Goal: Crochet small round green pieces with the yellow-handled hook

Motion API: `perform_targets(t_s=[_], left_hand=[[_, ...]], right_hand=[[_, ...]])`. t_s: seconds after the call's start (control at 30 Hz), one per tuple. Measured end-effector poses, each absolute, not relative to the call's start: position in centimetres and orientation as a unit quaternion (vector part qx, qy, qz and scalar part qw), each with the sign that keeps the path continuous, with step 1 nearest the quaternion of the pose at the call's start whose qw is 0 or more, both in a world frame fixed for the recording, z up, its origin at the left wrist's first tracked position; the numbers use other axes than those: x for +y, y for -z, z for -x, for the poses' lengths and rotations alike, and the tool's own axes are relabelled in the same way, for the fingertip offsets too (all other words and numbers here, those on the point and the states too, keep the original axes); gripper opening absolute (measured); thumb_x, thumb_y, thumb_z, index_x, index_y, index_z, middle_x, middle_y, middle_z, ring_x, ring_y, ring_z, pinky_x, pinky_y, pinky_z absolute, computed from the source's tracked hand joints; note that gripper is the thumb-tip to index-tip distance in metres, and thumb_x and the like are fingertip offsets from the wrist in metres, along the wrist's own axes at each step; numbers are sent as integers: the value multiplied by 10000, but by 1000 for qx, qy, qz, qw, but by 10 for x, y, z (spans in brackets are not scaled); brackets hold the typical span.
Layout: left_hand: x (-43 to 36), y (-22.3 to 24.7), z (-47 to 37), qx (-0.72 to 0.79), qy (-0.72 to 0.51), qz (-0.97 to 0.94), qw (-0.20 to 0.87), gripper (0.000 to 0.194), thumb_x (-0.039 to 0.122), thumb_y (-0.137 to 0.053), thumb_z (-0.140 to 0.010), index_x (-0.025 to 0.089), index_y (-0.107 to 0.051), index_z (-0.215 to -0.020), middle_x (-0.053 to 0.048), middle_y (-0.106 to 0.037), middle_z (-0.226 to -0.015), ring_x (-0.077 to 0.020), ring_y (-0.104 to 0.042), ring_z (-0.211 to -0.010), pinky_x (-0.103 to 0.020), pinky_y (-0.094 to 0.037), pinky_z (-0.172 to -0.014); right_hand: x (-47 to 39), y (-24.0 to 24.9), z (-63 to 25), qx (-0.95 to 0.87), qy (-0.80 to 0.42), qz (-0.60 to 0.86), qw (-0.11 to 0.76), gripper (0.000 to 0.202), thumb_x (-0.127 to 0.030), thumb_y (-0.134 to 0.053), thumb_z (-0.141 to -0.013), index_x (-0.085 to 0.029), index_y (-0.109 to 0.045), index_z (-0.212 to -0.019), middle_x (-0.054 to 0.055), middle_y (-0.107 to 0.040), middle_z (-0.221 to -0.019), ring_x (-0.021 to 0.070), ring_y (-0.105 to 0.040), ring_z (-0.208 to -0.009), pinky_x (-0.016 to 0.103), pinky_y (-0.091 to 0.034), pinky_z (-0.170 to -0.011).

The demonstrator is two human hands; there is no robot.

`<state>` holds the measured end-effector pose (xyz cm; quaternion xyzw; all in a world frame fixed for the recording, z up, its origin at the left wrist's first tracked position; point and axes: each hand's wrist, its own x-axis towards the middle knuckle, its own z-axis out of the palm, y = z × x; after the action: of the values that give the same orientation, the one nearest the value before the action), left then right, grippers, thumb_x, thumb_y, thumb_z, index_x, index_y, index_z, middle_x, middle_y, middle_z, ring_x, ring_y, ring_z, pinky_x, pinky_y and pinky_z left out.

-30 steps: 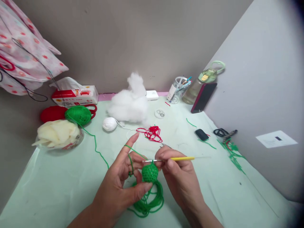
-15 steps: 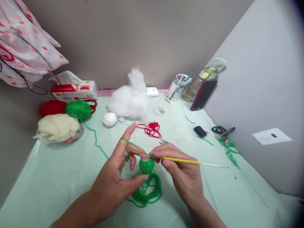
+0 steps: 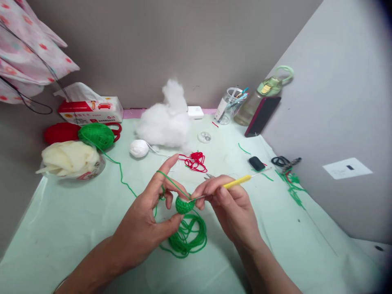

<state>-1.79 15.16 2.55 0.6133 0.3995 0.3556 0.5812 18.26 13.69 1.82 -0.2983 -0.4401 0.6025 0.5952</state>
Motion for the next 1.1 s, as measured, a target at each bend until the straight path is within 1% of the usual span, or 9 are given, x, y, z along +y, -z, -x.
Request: perform_targets(t_s=[0.13, 0.33, 0.43, 0.57, 0.73, 0.8, 0.9, 1.0, 1.1], left_hand=[[152, -28, 18, 402, -345, -618, 581, 974, 127, -665, -893, 509, -181, -1646, 46, -646, -1012, -166, -538, -857, -304, -477, -867], [151, -27, 19, 407, -329, -627, 577, 994, 109, -687, -892, 555, -188, -1627, 61, -651, -1039, -154, -526, -849, -289, -477, -871], [152, -26, 19, 410, -326, -625, 579, 967, 123, -696, -898, 544, -216, -1625, 58, -654, -1040, -152, -512, -831, -287, -477, -865], [153, -26, 16, 427, -332, -597, 593, 971, 157, -748, -870, 488, -254, -1638, 43, -637, -984, -155, -517, -810, -294, -481, -846], [145, -23, 8, 429, -390, -511, 634, 994, 217, -824, -842, 449, -283, -1643, 32, -640, -964, -158, -566, -846, -292, -498, -889], [139, -23, 3, 420, -416, -467, 658, 1021, 215, -851, -828, 440, -283, -1646, 26, -658, -982, -159, -590, -886, -282, -501, -911], [134, -25, -3, 377, -422, -384, 730, 1017, 223, -876, -811, 415, -319, -1640, 18, -670, -982, -142, -603, -845, -254, -517, -844], [135, -28, -5, 303, -399, -284, 817, 963, 268, -879, -811, 372, -375, -1626, 7, -667, -958, -139, -621, -837, -241, -515, -795], [139, -31, -6, 269, -383, -236, 851, 914, 264, -877, -799, 358, -440, -1596, -3, -662, -1004, -150, -628, -909, -249, -504, -837]], right_hand=[[136, -20, -190, -486, -581, 306, 576, 205, -334, -581, -1058, -244, -761, -1018, 20, -806, -1000, 129, -754, -839, 273, -612, -797], [131, -29, -199, -588, -499, 345, 535, 222, -302, -540, -1072, -248, -755, -1066, 39, -781, -1033, 161, -741, -900, 315, -615, -830], [129, -33, -200, -642, -451, 348, 513, 223, -271, -526, -1074, -247, -746, -1095, 48, -783, -1036, 177, -739, -963, 328, -613, -857], [130, -32, -197, -727, -325, 347, 496, 195, -210, -541, -1059, -208, -731, -1101, 74, -796, -1039, 183, -741, -961, 330, -604, -851], [129, -25, -188, -783, -97, 352, 503, 195, -150, -527, -1040, -194, -700, -1117, 106, -789, -1075, 185, -745, -891, 324, -635, -754], [126, -23, -184, -792, -1, 368, 486, 182, -114, -594, -996, -194, -715, -1105, 102, -790, -1041, 194, -754, -895, 312, -655, -766], [119, -21, -179, -785, 72, 377, 486, 254, -45, -708, -902, -228, -750, -1073, 64, -768, -941, 190, -751, -839, 284, -660, -727], [114, -21, -178, -765, 60, 382, 516, 307, -66, -707, -914, -268, -760, -1139, 35, -751, -946, 181, -744, -837, 283, -661, -687], [114, -23, -179, -716, -78, 393, 572, 297, -115, -628, -988, -261, -758, -1211, 44, -750, -993, 176, -737, -879, 291, -644, -715]])
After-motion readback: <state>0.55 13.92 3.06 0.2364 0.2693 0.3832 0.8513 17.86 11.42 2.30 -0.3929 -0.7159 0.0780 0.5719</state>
